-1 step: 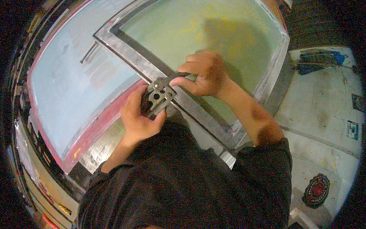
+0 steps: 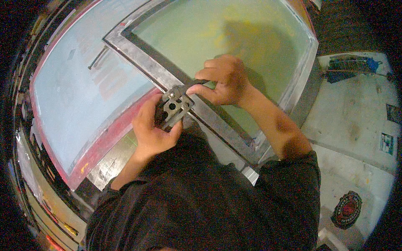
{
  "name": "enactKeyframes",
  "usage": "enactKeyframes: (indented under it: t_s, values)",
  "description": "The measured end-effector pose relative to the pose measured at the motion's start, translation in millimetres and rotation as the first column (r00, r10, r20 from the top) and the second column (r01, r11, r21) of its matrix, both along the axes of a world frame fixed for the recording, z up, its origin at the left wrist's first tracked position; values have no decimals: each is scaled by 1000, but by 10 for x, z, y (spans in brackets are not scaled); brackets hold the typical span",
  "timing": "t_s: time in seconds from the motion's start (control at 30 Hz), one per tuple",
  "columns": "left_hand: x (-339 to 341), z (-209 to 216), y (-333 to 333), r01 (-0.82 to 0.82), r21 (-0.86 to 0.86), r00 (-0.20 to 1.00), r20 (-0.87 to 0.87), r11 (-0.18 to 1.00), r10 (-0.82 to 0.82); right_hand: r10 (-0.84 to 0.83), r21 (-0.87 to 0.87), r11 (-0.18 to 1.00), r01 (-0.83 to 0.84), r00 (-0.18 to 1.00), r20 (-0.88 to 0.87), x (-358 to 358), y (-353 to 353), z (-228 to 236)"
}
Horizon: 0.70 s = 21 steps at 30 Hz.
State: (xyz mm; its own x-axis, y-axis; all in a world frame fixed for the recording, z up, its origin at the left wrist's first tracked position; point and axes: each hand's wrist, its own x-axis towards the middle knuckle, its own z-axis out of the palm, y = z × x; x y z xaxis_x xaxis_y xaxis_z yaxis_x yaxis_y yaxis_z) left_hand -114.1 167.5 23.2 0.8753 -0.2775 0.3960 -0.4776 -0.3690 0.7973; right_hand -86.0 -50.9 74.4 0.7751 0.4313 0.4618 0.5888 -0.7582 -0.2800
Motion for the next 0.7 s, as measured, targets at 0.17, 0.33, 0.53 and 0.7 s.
enactKeyframes:
  t_s: [0.17, 0.33, 0.53, 0.7]
  values:
    - [-1, 11, -1, 9, -13, 1000, -23, 1000, -10, 90, -1, 996, -91, 993, -79, 173, -32, 36]
    - [9, -12, -1, 7, -37, 999, 33, 999, -6, 59, 320, 947, -29, 995, -85, 452, 74, -3]
    - [7, 14, -2, 9, -60, 1000, 10, 998, -8, -71, 619, 763, 185, 977, -203, 805, 313, -165]
    - [9, 39, -9, 2, -55, 1000, 2, 998, -1, -79, 674, 652, 348, 915, -395, 1058, 572, -225]
